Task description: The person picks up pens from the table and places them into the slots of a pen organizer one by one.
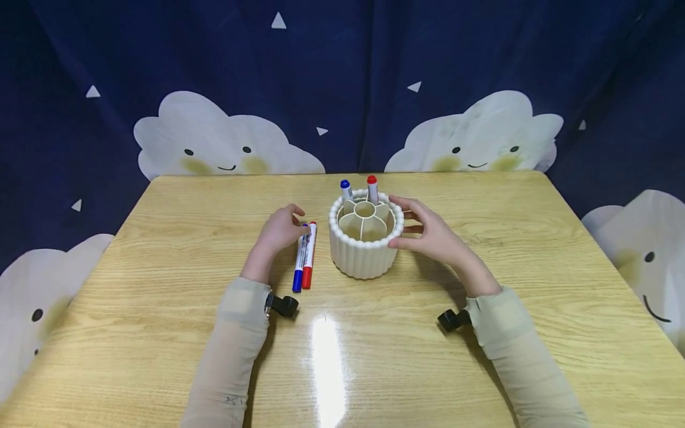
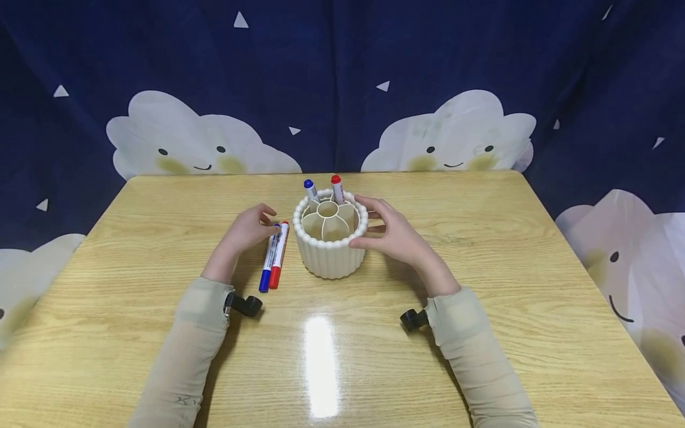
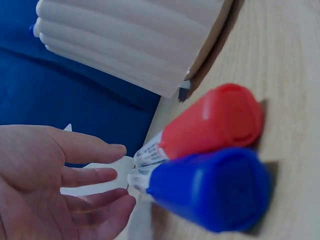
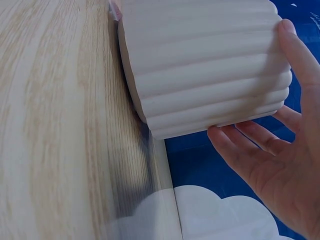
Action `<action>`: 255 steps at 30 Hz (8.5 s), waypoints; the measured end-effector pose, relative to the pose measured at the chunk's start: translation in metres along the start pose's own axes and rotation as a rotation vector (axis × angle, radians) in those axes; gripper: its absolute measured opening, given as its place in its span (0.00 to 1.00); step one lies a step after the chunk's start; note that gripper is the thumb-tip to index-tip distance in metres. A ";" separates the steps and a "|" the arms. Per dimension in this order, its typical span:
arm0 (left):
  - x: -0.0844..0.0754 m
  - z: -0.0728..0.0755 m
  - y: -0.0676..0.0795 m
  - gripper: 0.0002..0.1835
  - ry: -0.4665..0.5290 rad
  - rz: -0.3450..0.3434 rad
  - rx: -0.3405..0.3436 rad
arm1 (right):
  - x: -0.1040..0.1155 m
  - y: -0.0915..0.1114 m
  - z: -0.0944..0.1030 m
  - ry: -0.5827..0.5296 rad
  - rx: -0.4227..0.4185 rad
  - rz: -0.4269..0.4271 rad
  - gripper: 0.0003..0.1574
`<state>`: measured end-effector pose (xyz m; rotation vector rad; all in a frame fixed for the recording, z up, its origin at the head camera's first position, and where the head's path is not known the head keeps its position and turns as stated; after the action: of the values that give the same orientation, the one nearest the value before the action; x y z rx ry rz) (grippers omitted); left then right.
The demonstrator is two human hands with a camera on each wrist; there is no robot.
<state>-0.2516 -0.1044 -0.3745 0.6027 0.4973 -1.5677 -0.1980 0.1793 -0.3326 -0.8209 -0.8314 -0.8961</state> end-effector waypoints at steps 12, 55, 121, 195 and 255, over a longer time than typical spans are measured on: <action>0.000 -0.008 0.002 0.24 -0.003 0.070 0.074 | 0.001 0.001 0.001 0.003 0.002 -0.011 0.48; -0.010 0.011 0.006 0.15 0.039 -0.055 -0.149 | 0.000 0.000 0.001 0.022 0.005 -0.008 0.48; -0.111 0.078 0.050 0.15 0.540 -0.434 -0.648 | -0.001 0.003 0.001 0.032 -0.006 -0.040 0.48; -0.077 0.023 0.034 0.14 0.495 -0.538 -0.177 | -0.002 -0.001 0.001 0.000 -0.007 0.014 0.47; -0.003 -0.013 -0.008 0.18 0.023 -0.026 -0.028 | 0.000 0.001 -0.001 -0.003 -0.013 0.024 0.47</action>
<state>-0.2583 -0.0938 -0.3827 0.5956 0.5455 -1.5773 -0.1968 0.1793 -0.3333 -0.8417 -0.8172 -0.8803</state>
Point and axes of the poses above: each hand's wrist, its own y-axis away from the middle knuckle, its own z-axis out of the back of the hand, x = y × z, the point moved 1 cm from there along -y, towards the middle knuckle, and after that the axes turned 5 degrees about -x, right-handed, at the moved point
